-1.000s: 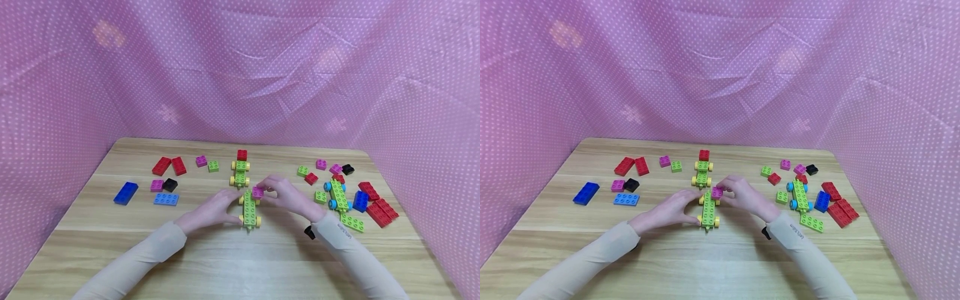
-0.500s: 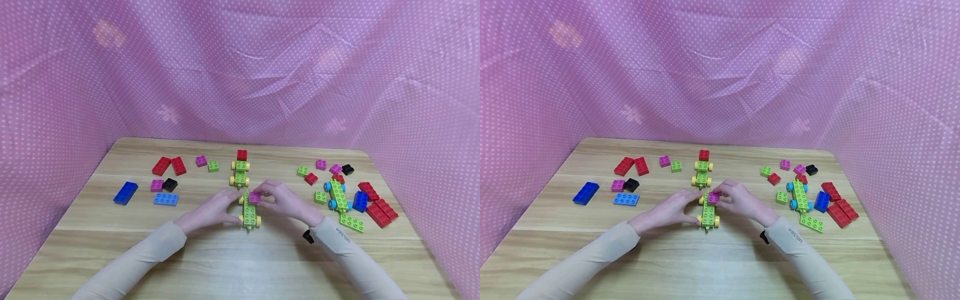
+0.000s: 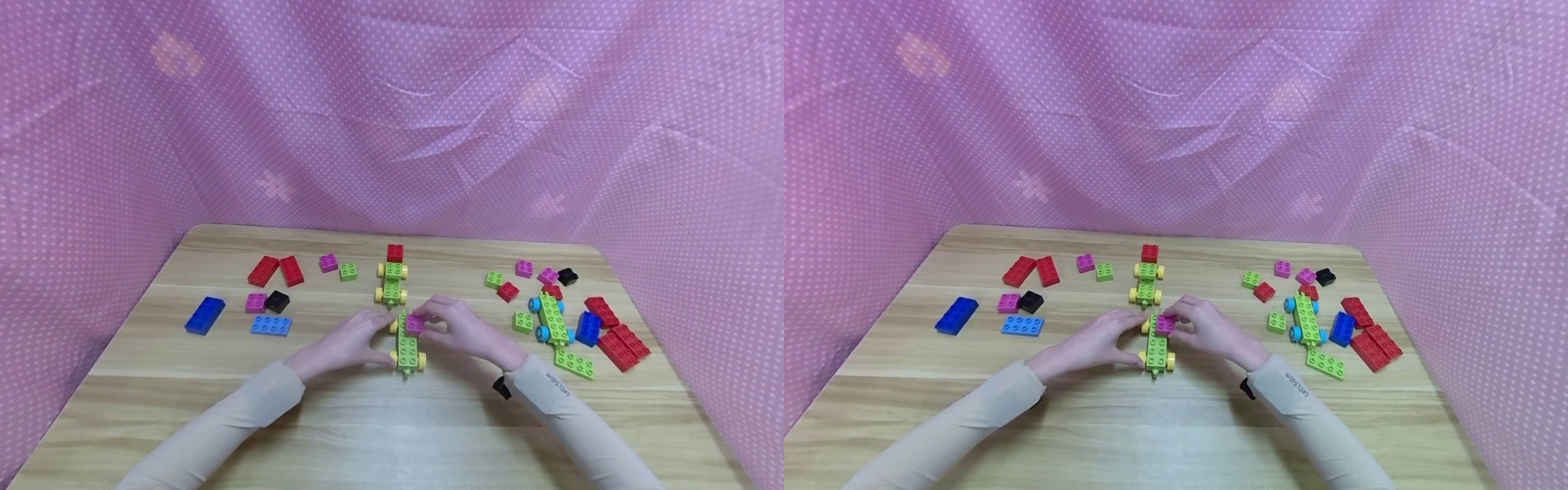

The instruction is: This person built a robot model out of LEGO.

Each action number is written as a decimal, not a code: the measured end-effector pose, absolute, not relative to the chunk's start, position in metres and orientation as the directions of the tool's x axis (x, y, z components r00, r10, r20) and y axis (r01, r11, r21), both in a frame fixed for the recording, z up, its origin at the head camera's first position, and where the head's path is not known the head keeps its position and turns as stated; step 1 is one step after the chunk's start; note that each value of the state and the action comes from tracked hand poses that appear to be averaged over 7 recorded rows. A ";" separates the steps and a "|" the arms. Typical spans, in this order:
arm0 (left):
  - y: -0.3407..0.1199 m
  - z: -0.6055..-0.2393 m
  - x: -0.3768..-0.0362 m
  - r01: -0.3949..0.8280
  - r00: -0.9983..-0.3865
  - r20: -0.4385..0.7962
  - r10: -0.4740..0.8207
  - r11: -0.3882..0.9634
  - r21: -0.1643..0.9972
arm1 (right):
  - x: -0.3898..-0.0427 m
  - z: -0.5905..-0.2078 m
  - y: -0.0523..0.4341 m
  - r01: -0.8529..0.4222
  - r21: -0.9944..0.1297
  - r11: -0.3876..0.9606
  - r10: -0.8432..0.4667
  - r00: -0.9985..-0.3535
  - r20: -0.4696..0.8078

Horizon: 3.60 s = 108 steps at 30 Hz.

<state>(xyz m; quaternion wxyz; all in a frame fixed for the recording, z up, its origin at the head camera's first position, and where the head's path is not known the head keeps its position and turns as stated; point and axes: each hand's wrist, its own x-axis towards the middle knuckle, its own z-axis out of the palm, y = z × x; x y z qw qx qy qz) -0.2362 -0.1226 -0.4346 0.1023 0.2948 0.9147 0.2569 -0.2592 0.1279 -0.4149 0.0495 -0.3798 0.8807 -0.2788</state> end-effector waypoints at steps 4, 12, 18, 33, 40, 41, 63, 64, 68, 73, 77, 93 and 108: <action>-0.122 -0.434 -0.236 0.476 -0.811 -0.043 0.583 0.702 0.529 | -0.259 -0.416 0.126 -0.643 -0.531 0.552 -0.699 -0.704 0.126; -0.121 -0.433 -0.236 0.467 -0.815 -0.048 0.578 0.704 0.535 | -0.259 -0.416 0.121 -0.655 -0.521 0.547 -0.708 -0.695 0.130; -0.121 -0.433 -0.236 0.473 -0.811 -0.044 0.583 0.699 0.537 | -0.260 -0.417 0.119 -0.672 -0.501 0.545 -0.714 -0.685 0.141; -0.121 -0.432 -0.235 0.473 -0.812 -0.047 0.582 0.701 0.534 | -0.260 -0.418 0.120 -0.737 -0.470 0.486 -0.745 -0.630 0.218; -0.120 -0.433 -0.235 0.464 -0.813 -0.067 0.578 0.713 0.527 | -0.261 -0.418 0.120 -0.739 -0.460 0.493 -0.750 -0.629 0.207; -0.120 -0.433 -0.235 0.462 -0.813 -0.069 0.577 0.713 0.527 | -0.261 -0.417 0.120 -0.739 -0.460 0.492 -0.752 -0.627 0.202; -0.120 -0.435 -0.236 0.469 -0.810 -0.073 0.582 0.718 0.515 | -0.261 -0.411 0.114 -0.720 -0.448 0.530 -0.755 -0.641 0.136; -0.119 -0.435 -0.236 0.467 -0.809 -0.076 0.582 0.717 0.518 | -0.261 -0.410 0.114 -0.727 -0.441 0.527 -0.761 -0.635 0.137; -0.119 -0.433 -0.237 0.454 -0.815 -0.080 0.575 0.718 0.528 | -0.264 -0.405 0.110 -0.754 -0.410 0.514 -0.781 -0.608 0.139; -0.119 -0.431 -0.239 0.467 -0.815 -0.074 0.575 0.726 0.505 | -0.266 -0.400 0.107 -0.763 -0.395 0.511 -0.791 -0.598 0.131; -0.120 -0.430 -0.239 0.469 -0.811 -0.074 0.580 0.722 0.509 | -0.266 -0.400 0.106 -0.763 -0.390 0.515 -0.788 -0.601 0.135; -0.120 -0.429 -0.238 0.460 -0.815 -0.081 0.573 0.725 0.512 | -0.268 -0.399 0.103 -0.786 -0.359 0.504 -0.808 -0.575 0.126; -0.117 -0.430 -0.238 0.464 -0.808 -0.092 0.582 0.725 0.509 | -0.266 -0.402 0.108 -0.789 -0.378 0.484 -0.813 -0.565 0.139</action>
